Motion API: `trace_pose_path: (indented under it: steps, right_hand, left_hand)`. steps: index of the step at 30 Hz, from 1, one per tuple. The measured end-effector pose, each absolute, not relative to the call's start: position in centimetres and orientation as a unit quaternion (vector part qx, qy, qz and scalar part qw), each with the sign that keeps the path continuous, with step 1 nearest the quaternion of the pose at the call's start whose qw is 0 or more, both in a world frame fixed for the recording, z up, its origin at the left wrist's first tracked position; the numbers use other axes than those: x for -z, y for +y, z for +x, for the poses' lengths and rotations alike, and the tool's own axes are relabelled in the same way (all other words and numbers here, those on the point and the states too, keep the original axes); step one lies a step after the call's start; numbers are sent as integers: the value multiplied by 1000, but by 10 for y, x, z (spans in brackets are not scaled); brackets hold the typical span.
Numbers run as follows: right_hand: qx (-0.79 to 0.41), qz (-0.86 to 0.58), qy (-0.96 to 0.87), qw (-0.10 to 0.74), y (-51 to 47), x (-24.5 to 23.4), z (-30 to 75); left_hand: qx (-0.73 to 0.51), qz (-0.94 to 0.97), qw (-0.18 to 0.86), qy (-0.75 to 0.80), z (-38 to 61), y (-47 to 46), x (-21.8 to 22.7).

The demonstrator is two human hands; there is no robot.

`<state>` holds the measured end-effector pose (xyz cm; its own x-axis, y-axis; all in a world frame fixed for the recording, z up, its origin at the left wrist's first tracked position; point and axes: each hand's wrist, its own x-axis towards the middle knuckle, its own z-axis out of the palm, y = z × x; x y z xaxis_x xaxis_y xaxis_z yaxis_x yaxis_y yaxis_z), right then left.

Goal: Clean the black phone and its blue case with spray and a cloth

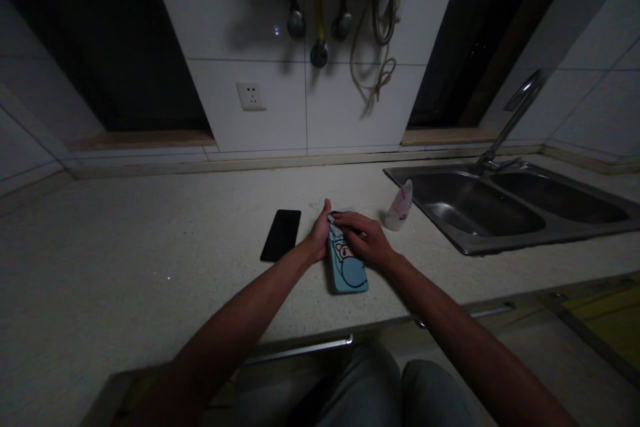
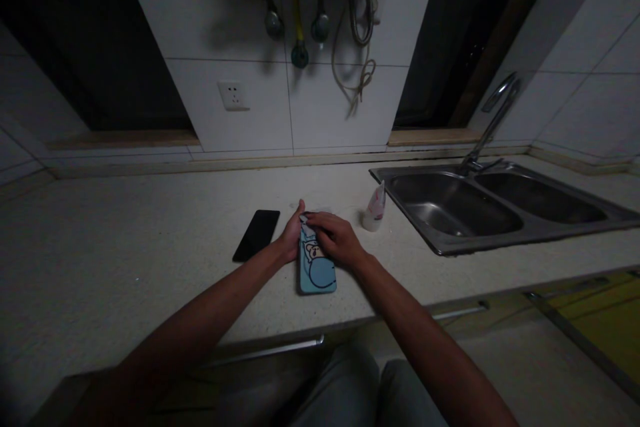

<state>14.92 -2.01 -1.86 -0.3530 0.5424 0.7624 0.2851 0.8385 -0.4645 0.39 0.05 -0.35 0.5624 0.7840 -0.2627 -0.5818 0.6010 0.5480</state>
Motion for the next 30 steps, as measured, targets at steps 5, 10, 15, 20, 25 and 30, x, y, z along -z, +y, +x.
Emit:
trace_pose_path:
  steps: [5,10,15,20,25,30]
  right_hand:
    - [-111,-235,-824,504,-27,15,144]
    - [-104,-238,-830,493,-35,15,141]
    - [-102,-245,-830,492,-39,16,141]
    - [-91,-248,-825,500,-42,13,144]
    - [-81,-261,-829,488,-52,10,142]
    - [-84,-258,-845,462,-73,11,138]
  left_hand:
    - [-378,202,871,243,2,1,4]
    - [-402,213,850,265,0,-1,4]
    - [-408,231,837,282,1,1,5]
    - [-419,230,827,297,2,6,8]
    - [-419,234,827,293,1,5,8]
    - [-423,228,831,281,-1,1,4]
